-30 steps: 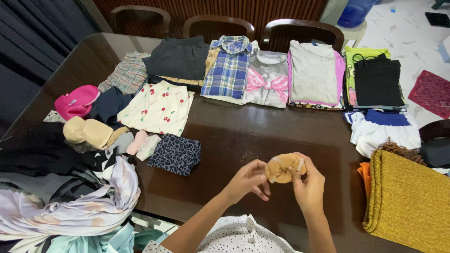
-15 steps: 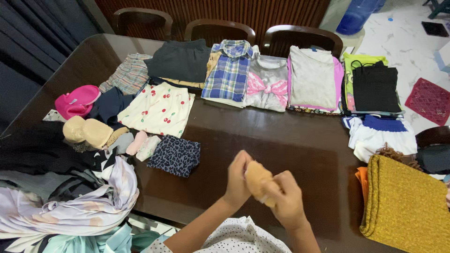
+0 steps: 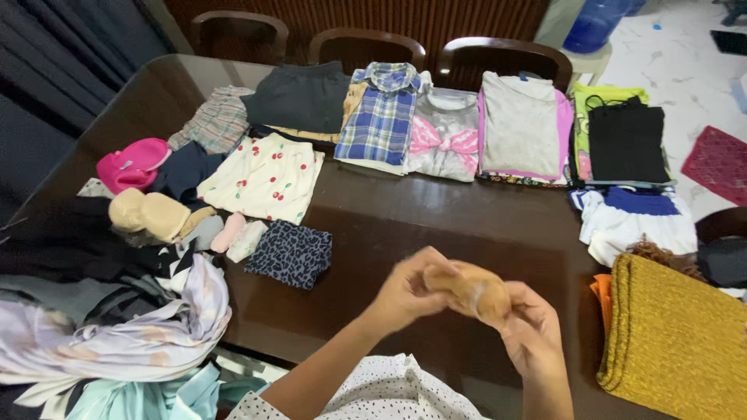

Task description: The person folds several pieces of clothing on a table, including underwear, a light blue top, a floral top, a brown top, and a black t-shirt. Each item is smoothed, folded, and placed into a growing stack on the table.

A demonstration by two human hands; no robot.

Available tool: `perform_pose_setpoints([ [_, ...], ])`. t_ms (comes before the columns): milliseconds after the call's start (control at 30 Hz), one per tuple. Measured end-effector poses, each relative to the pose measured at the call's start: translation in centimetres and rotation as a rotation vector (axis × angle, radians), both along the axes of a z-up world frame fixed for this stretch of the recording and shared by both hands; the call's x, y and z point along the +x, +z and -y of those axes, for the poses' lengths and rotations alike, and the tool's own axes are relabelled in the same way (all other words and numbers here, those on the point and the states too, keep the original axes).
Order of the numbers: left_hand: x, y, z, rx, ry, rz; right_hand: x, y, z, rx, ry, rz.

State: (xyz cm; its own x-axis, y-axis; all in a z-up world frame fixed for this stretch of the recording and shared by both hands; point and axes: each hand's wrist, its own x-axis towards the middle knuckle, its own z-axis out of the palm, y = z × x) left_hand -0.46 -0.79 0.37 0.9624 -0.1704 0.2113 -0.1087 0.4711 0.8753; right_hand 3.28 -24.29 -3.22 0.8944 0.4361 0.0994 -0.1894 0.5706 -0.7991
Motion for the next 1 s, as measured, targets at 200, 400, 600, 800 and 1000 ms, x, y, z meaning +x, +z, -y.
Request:
perform_pose_setpoints([
  [200,-1.1,2.3,1.0,0.712,0.343,0.165,-0.4,-2.4,-0.1,-0.286,-0.112,0.195],
  [400,-1.5,3.7,2.1,0.872,0.512,0.367,-2.6,3.3,-3.8,-0.508,-0.599,0.480],
  [600,-2.3,0.9,1.8,0.647,0.526,0.335,-1.0,3.8,-4.4,-0.496,-0.109,0.101],
  [800,-3.1,-4.9,2.0,-0.441,0.088,-0.319,0.3,-0.1,-3.4,-0.870,-0.490,0.759],
  [1000,-4.4,-6.0,2.4,-0.366,0.211,-0.329,0.3,-1.2,-4.9,-0.690,-0.494,0.875],
])
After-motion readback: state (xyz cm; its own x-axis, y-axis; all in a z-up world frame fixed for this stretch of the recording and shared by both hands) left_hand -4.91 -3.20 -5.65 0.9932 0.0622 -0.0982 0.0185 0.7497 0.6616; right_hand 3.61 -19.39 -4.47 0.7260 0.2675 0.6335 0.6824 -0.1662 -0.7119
